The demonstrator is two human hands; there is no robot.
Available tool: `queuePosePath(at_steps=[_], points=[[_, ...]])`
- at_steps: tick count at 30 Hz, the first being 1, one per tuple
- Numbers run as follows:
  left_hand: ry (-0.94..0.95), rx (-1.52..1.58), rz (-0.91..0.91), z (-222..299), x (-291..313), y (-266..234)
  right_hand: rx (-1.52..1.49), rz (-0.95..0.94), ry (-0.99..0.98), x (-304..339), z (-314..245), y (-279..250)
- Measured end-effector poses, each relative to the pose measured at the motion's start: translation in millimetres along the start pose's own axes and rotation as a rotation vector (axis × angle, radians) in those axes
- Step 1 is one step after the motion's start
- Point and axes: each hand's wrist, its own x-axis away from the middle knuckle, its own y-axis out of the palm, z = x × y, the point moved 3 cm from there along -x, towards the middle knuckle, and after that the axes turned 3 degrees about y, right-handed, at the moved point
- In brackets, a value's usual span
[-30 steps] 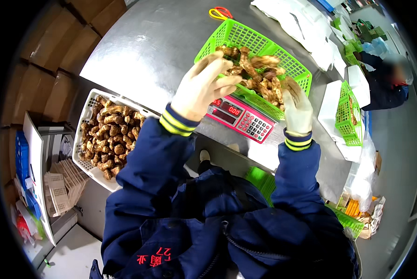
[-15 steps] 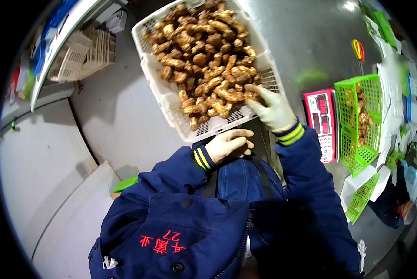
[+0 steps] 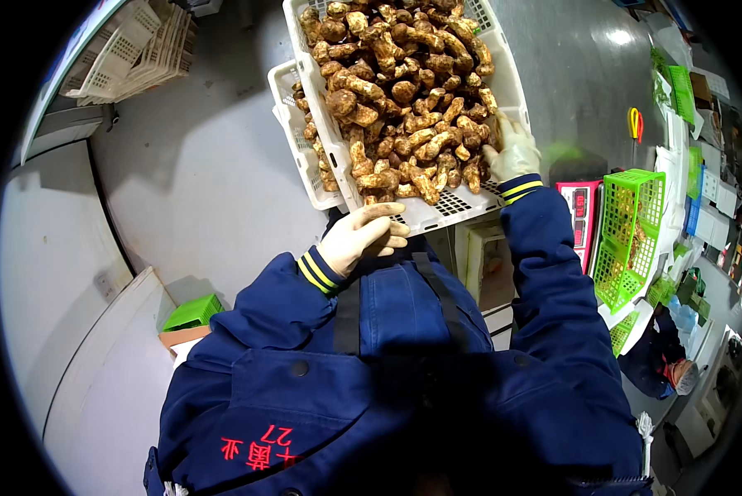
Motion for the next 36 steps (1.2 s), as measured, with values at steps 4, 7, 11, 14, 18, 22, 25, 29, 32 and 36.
queuePosePath(at_steps=[4,7,11,14,18,22,25,29,32,36], points=[[-0.012,0.005,-0.029,5,-4,0,0.072,-0.100,-0.353,6,-64,26],[-0.013,-0.014,-0.041,9,-15,7,0.077,-0.132,-0.376,3,-69,57],[-0.016,0.043,-0.007,15,-25,7,-0.506,-0.073,-0.133,-15,-35,46],[-0.015,0.148,0.047,13,-34,2,-0.752,-0.028,0.076,-11,-10,33],[0.093,0.218,0.047,9,-50,-4,-0.515,0.089,0.073,-20,1,1],[0.091,0.169,0.094,10,-54,-1,-0.184,0.236,-0.405,-24,-41,17],[0.075,0.203,0.069,1,-61,1,-0.025,-0.109,-0.514,-14,-91,51],[0.030,0.185,0.077,-1,-61,10,0.097,-0.197,-0.502,-18,-102,60],[0.049,0.199,0.101,-1,-60,10,0.177,-0.367,-0.480,-19,-104,57],[0.110,0.237,0.111,-2,-55,7,0.083,-0.157,-0.488,-23,-77,28]])
